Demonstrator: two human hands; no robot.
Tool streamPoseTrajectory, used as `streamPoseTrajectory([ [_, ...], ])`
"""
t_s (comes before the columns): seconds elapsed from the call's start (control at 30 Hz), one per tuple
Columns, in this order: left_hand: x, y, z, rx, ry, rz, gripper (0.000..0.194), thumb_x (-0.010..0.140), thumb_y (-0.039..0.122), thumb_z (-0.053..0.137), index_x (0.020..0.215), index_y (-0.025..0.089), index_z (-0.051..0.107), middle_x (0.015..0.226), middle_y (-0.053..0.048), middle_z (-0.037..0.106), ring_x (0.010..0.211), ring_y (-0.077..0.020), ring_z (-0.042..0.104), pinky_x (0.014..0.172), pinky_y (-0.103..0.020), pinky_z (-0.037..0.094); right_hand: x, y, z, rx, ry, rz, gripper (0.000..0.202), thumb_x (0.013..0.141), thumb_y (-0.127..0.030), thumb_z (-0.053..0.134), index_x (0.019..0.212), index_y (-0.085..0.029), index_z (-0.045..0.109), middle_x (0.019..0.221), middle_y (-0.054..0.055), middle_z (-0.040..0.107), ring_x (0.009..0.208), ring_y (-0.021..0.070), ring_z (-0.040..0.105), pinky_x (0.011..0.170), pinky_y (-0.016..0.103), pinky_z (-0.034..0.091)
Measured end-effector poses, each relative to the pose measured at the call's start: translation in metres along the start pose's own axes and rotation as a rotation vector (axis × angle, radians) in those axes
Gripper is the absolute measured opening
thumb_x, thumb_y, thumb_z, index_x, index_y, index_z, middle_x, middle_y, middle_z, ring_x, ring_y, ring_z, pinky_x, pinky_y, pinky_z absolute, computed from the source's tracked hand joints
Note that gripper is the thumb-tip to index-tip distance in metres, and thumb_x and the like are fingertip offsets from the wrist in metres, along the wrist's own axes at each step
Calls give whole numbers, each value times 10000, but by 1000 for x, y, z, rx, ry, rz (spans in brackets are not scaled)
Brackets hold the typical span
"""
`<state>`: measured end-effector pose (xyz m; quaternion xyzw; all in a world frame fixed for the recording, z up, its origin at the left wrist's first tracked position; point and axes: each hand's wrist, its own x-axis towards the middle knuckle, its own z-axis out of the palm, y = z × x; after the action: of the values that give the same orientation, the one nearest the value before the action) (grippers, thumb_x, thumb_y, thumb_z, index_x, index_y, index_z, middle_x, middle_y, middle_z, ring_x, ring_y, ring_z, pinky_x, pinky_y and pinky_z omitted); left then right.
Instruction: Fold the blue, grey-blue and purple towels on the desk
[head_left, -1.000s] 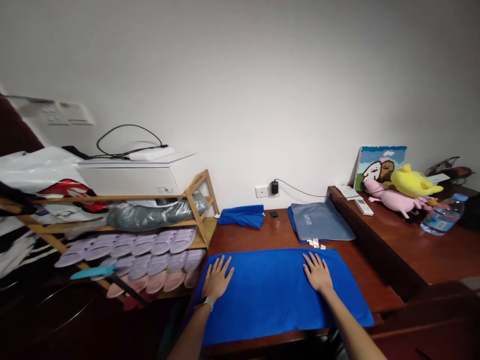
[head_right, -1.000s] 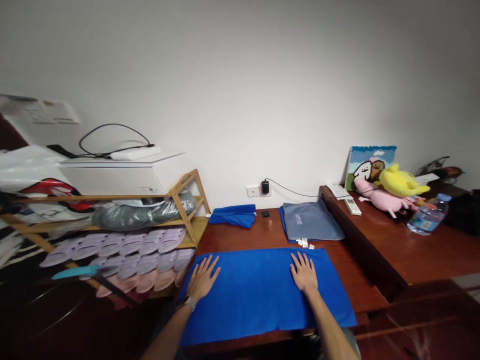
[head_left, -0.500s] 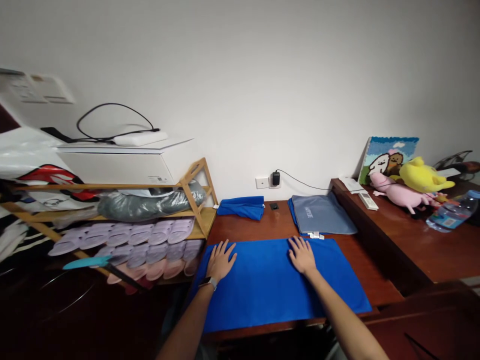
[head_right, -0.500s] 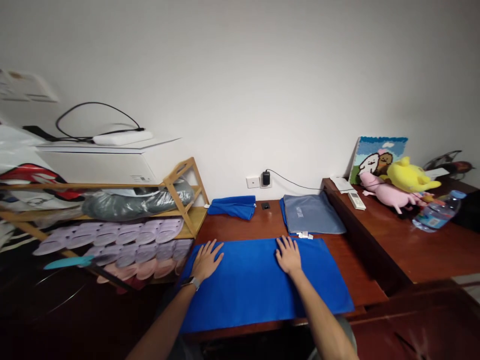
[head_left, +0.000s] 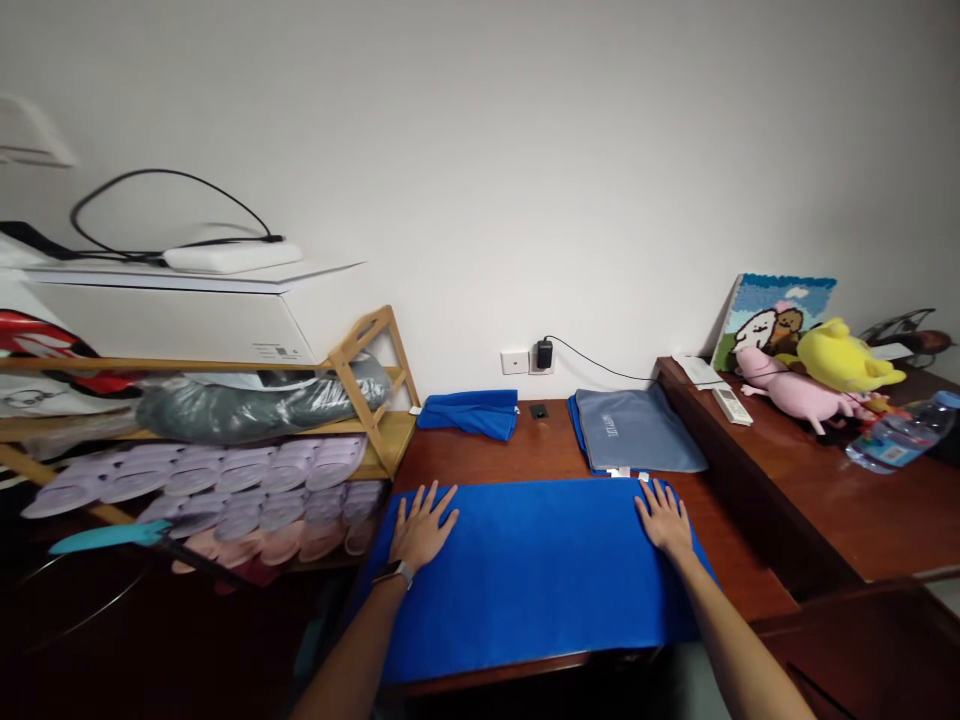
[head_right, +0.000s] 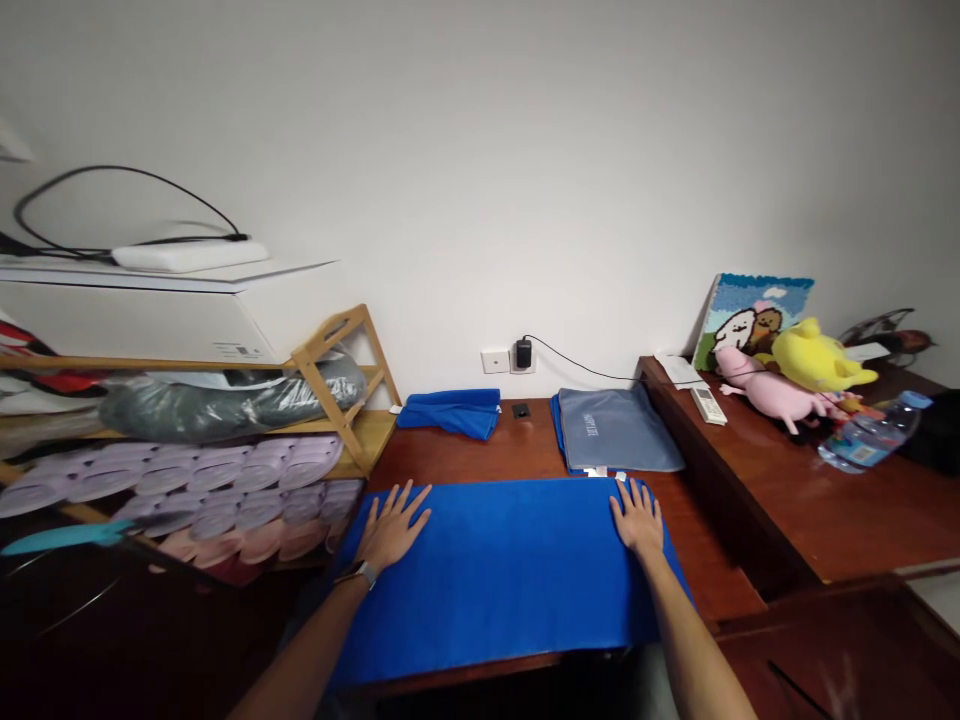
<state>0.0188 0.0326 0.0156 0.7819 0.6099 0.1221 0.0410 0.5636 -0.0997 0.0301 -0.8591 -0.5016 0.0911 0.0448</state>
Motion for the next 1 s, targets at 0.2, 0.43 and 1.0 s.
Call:
streamPoseTrajectory([
  [0.2,8,-1,-7,13,-138,-26,646,1062,647,385,1667,424,420,1809,-63,292,1674,-398,221,1314,-709,106,-2,-3,6,8,36,-8,730,1074,-613,187,1740,-327,272,1828,12,215,1690,294,166,1360,557,118],
  [0.43,15,-25,-27,-41,-262,5,678,1049,686,394,1642,370,483,1779,-86,363,1646,-350,324,1303,-602,271,9,9,1,69,-16,6,771,1026,-601,262,1716,-274,363,1804,63,291,1660,333,270,1338,583,218],
  [1.0,-68,-66,-23,22,-28,-131,716,1088,571,335,1693,195,405,1768,-145,364,1629,-359,357,1315,-566,289,-94,-104,41,-60,-4,-422,697,1075,-565,246,1726,-324,313,1803,-16,278,1680,269,212,1361,539,191],
])
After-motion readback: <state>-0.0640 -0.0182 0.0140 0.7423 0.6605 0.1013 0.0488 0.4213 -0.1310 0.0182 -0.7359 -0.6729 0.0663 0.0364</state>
